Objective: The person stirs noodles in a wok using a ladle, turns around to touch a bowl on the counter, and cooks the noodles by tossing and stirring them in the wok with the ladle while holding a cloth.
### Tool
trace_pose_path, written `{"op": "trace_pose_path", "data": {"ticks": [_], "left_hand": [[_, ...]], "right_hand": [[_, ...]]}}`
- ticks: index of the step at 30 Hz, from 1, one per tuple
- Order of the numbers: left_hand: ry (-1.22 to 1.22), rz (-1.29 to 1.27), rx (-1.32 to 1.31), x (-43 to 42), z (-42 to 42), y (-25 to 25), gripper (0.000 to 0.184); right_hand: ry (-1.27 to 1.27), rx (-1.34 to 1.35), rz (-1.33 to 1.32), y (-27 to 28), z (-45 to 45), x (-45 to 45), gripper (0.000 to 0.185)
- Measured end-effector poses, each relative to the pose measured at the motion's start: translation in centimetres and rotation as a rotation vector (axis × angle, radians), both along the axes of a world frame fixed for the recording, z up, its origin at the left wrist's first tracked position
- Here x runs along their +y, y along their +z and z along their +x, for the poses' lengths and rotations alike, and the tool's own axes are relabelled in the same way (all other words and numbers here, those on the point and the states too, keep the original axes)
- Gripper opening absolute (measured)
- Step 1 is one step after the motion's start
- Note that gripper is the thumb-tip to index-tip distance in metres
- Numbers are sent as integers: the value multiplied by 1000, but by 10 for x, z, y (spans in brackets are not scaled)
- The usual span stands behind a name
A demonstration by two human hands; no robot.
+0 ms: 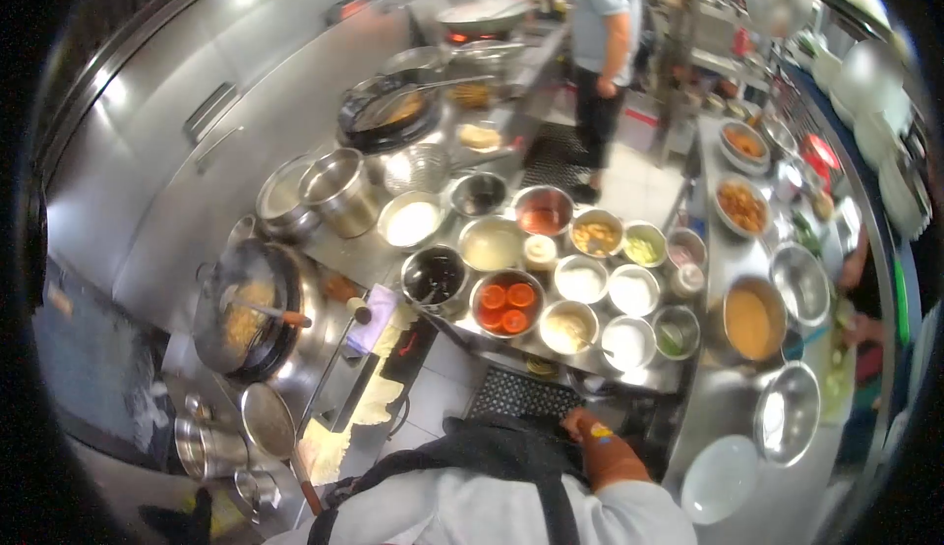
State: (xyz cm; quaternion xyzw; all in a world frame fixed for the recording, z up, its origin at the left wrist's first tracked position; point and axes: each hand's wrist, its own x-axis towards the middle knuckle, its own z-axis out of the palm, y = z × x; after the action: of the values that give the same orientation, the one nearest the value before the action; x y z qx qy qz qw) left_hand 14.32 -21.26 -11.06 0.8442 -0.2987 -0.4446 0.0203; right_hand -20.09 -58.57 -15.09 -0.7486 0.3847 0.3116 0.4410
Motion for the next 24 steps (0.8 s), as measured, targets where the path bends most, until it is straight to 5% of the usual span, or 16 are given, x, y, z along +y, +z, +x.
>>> {"op": "trace_pose_path", "data": {"ticks": [10,17,20,23,24], "left_hand": [[-150,-1,63,-10,-21,8,37],[-240,-72,28,-64,17,15,33],[-177,-85,-16,-74,44,21,32],[-119,-103,-59,-76,64,18,30],[-196,-98,-81,-73,69,13,30]], "right_hand": [[-274,372,43,-7,-86,43,21],[-526,40,21,69,-52,65,26],[176,-135,-317,29,-58,79,27],[-631,-22,12,56,-55,107,29],[-591,-40,-8,36,-60,119,28]]}}
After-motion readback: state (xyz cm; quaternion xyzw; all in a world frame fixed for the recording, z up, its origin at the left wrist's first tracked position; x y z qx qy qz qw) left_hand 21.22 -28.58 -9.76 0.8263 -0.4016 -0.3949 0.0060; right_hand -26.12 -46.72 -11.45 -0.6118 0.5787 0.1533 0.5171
